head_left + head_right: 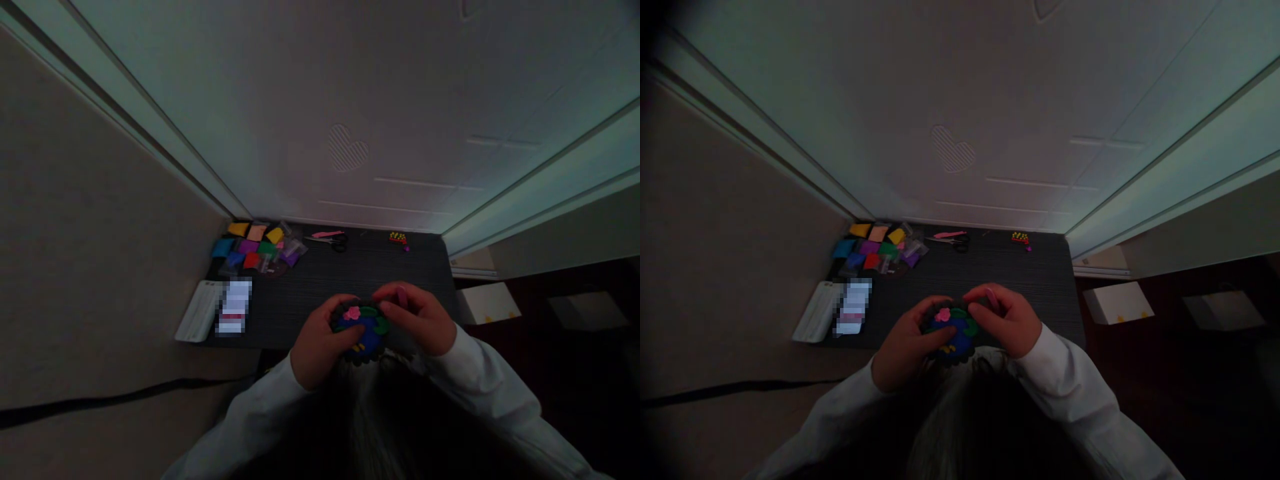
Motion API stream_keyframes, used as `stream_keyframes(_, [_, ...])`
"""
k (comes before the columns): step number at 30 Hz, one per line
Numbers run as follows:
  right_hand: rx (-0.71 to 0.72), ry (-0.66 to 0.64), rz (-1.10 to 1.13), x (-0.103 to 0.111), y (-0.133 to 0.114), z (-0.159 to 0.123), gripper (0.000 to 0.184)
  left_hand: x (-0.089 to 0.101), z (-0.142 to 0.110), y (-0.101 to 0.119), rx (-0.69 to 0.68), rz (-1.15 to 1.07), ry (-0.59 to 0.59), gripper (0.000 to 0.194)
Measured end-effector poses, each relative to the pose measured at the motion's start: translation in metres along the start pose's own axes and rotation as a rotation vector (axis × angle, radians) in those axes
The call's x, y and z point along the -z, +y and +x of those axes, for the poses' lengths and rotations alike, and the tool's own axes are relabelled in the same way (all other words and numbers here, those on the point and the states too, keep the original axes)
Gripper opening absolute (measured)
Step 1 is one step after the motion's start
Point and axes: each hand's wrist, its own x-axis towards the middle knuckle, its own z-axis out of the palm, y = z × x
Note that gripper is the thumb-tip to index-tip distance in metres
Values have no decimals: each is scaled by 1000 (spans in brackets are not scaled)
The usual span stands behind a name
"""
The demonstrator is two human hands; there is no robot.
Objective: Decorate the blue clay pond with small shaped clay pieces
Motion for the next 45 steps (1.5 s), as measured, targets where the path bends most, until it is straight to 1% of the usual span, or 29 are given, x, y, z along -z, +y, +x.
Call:
stream_keyframes(4, [90, -2, -116, 0, -2, -2, 17, 0, 0, 0, -11, 18, 16, 36])
stream_keyframes(10, [126, 19, -191, -2, 0, -4, 16, -1, 1, 0, 16, 4, 31, 37])
stream_keyframes(13, [82, 22, -176, -2, 1, -4, 17, -2, 1, -1, 22, -3, 19, 36])
stream_keyframes(16, [26, 16, -92, -2, 3, -1, 15, -3, 0, -1, 9, 14, 9, 36])
stream_keyframes(20, [-53, -45, -15, 0, 4, 5, 14, -2, -2, -2, -2, 61, 10, 35])
stream_keyframes(24, [-120, -101, 44, 2, 3, 8, 14, -2, -3, -3, 1, 59, 0, 33])
stream_keyframes(30, [-164, -197, 19, 3, 3, 9, 18, -1, -3, -2, -19, 99, -4, 31])
stream_keyframes(34, [-181, -206, 12, 4, 2, 9, 20, -1, -3, -2, -18, 97, -20, 31])
stream_keyframes(45, [-207, -213, 48, 4, 2, 9, 18, 0, -4, 1, -45, 165, -5, 34])
